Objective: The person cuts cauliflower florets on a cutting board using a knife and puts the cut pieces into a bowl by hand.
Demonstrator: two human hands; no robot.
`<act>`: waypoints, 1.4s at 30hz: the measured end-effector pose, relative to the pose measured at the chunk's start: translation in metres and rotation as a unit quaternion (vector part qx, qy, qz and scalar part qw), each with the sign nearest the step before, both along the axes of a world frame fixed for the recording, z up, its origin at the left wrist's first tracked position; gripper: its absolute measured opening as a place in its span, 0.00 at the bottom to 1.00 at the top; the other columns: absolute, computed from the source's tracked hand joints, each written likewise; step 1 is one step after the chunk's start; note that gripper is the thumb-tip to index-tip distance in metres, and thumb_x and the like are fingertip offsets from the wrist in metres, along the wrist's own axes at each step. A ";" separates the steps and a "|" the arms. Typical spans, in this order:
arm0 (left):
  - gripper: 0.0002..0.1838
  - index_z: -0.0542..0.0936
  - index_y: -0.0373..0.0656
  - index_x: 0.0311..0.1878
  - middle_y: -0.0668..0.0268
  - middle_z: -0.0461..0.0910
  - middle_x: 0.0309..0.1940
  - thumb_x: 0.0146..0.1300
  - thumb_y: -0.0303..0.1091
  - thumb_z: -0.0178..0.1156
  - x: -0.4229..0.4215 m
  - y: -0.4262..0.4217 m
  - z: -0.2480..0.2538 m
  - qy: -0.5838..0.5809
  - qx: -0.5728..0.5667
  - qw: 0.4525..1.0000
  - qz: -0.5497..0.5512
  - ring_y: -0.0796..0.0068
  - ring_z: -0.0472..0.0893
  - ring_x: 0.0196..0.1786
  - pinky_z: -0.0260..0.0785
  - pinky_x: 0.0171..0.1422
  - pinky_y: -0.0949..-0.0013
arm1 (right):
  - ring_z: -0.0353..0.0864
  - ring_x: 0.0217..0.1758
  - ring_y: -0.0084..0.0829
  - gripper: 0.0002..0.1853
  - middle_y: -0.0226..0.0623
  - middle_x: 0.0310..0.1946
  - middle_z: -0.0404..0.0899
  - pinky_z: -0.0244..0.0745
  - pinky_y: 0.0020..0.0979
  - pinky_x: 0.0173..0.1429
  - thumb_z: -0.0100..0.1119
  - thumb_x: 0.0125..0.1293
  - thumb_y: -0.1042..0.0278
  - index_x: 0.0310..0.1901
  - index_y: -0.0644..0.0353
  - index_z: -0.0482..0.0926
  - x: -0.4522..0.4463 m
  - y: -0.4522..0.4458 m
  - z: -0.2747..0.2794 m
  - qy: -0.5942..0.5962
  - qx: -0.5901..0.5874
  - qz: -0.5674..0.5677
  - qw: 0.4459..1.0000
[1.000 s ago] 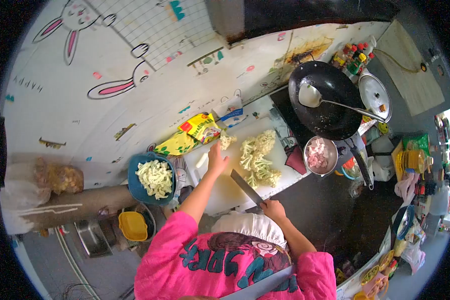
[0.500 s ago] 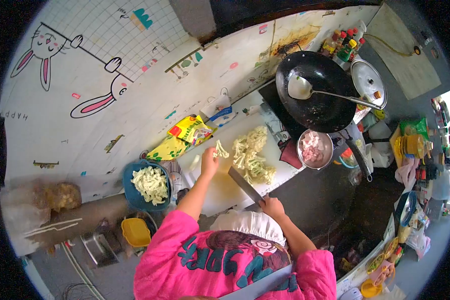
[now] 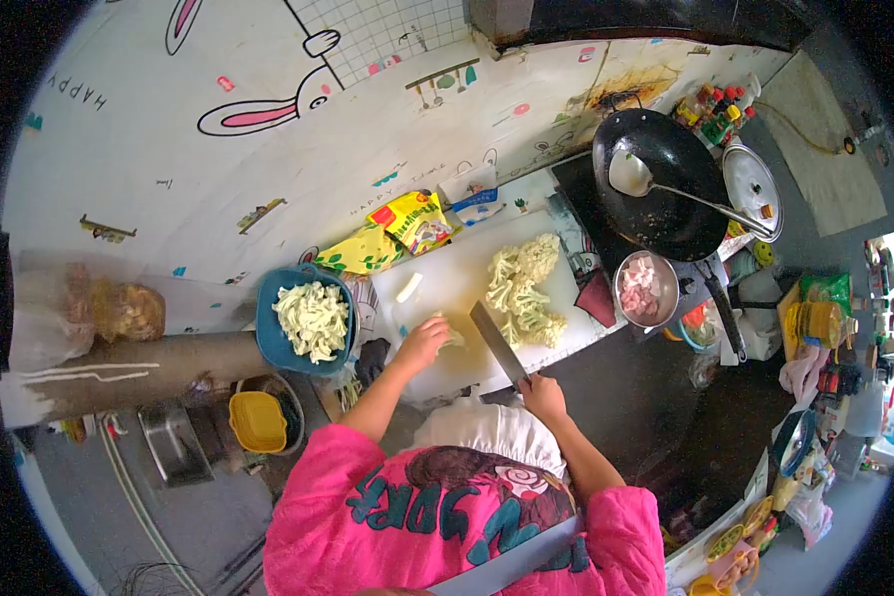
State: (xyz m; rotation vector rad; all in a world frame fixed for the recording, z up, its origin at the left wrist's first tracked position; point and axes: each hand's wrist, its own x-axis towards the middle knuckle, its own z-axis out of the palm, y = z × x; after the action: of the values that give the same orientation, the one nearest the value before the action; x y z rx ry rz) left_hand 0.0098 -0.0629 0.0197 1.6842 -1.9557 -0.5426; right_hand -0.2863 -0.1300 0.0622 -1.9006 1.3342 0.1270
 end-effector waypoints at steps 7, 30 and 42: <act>0.21 0.73 0.40 0.46 0.54 0.63 0.56 0.45 0.19 0.58 -0.041 0.003 0.023 0.024 -0.018 0.955 0.295 0.50 0.68 0.55 0.64 0.58 0.61 | 0.77 0.32 0.53 0.16 0.54 0.25 0.77 0.71 0.46 0.37 0.52 0.59 0.57 0.30 0.64 0.78 0.002 0.009 0.014 -0.011 -0.006 0.019 1.000; 0.20 0.72 0.42 0.41 0.58 0.70 0.48 0.42 0.15 0.56 -0.039 0.008 -0.020 0.108 0.045 0.940 0.320 0.54 0.71 0.53 0.66 0.55 0.64 | 0.77 0.29 0.52 0.14 0.51 0.24 0.77 0.72 0.48 0.36 0.52 0.59 0.55 0.30 0.59 0.78 0.003 0.010 0.026 0.006 -0.022 0.076 0.997; 0.22 0.73 0.43 0.45 0.54 0.62 0.52 0.44 0.14 0.52 -0.044 0.005 -0.001 0.111 0.088 0.928 0.344 0.52 0.76 0.39 0.69 0.43 0.59 | 0.78 0.35 0.54 0.15 0.53 0.29 0.78 0.72 0.48 0.42 0.50 0.60 0.56 0.33 0.61 0.78 0.013 0.004 0.023 0.098 0.036 0.109 0.989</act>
State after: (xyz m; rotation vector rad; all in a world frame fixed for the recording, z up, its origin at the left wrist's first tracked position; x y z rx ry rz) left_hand -0.0347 -0.0575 0.0182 2.1509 -1.0714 -0.6066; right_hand -0.2733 -0.1258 0.0854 -2.0084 1.2245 0.4766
